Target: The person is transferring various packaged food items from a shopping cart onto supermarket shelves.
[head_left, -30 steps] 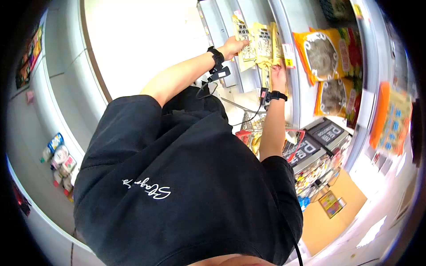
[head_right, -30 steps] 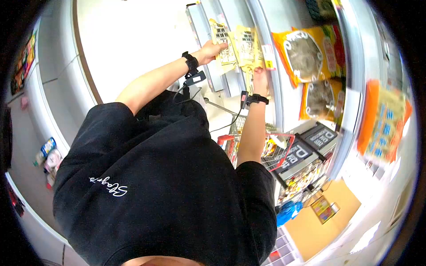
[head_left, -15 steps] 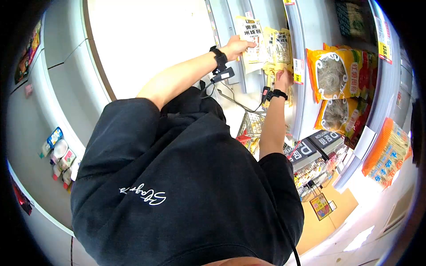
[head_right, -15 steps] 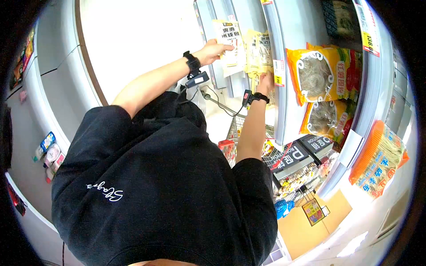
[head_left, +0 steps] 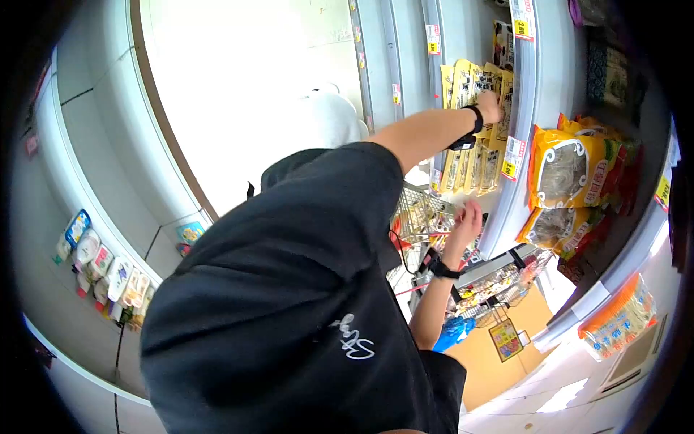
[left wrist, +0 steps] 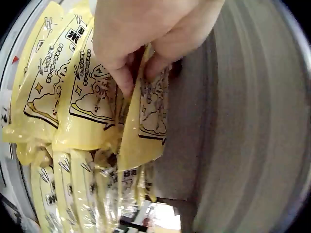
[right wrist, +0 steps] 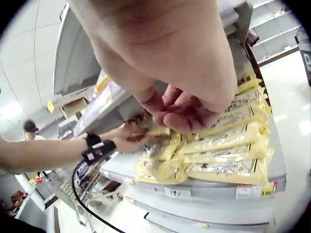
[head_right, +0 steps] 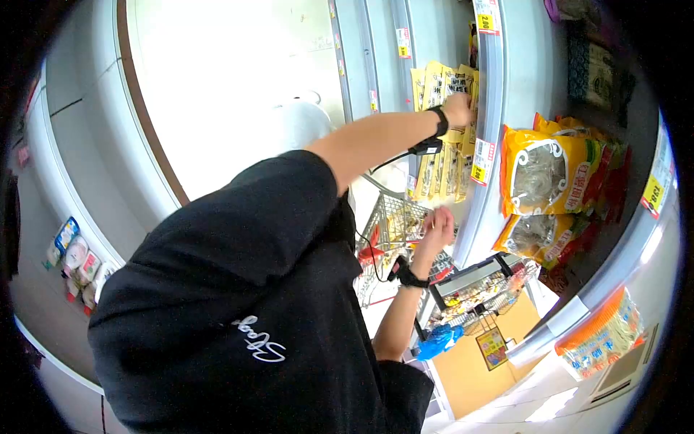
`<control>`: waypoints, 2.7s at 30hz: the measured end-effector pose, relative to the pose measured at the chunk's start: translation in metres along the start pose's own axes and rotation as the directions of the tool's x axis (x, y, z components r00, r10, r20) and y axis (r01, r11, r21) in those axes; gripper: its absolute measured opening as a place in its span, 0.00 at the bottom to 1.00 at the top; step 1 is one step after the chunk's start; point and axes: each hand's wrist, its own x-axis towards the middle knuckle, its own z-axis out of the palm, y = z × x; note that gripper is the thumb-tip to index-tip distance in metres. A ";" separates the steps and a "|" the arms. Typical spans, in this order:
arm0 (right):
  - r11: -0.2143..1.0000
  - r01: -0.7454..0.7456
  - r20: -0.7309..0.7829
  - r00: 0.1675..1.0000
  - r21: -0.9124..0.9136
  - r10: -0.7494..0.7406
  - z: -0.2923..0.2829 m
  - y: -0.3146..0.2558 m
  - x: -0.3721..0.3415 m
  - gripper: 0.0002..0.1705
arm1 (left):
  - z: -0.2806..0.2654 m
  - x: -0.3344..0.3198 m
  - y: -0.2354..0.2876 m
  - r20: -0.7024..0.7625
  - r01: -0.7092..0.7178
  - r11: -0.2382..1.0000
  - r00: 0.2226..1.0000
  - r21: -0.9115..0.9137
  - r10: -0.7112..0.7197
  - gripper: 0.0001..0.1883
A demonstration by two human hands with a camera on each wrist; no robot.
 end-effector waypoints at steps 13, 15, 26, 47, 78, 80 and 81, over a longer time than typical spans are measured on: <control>0.976 0.199 -0.034 0.980 0.090 -0.197 -0.008 -0.059 -0.050 0.05 | -0.005 0.020 -0.025 0.543 -0.555 0.253 0.831 0.792 0.123 0.17; 0.959 0.249 -0.088 0.967 0.131 -0.239 0.001 -0.070 -0.047 0.03 | -0.040 -0.010 -0.019 0.480 -0.537 0.452 0.843 0.713 0.245 0.16; 0.761 0.521 -0.329 0.849 0.388 -0.413 -0.018 -0.120 -0.108 0.07 | -0.108 -0.208 0.100 0.581 -0.539 0.784 0.759 0.307 0.294 0.22; 0.941 -0.307 -0.635 0.700 0.146 0.327 -0.032 0.178 -0.615 0.45 | 0.076 -0.839 -0.125 0.810 -0.205 0.819 -0.401 -0.536 0.429 0.18; 0.936 0.333 0.022 0.943 -0.119 -0.332 -0.389 -0.042 -0.440 0.24 | 0.287 -0.531 0.219 0.909 -0.155 0.924 0.182 -0.349 0.374 0.15; 0.914 0.313 0.073 0.950 -0.257 -0.304 -0.434 0.024 -0.364 0.25 | 0.313 -0.525 0.191 0.900 -0.343 0.910 0.280 -0.232 0.335 0.15; 0.927 0.242 0.014 0.969 -0.287 -0.248 -0.455 0.062 -0.324 0.25 | 0.327 -0.520 0.177 0.888 -0.428 0.889 0.331 -0.161 0.320 0.15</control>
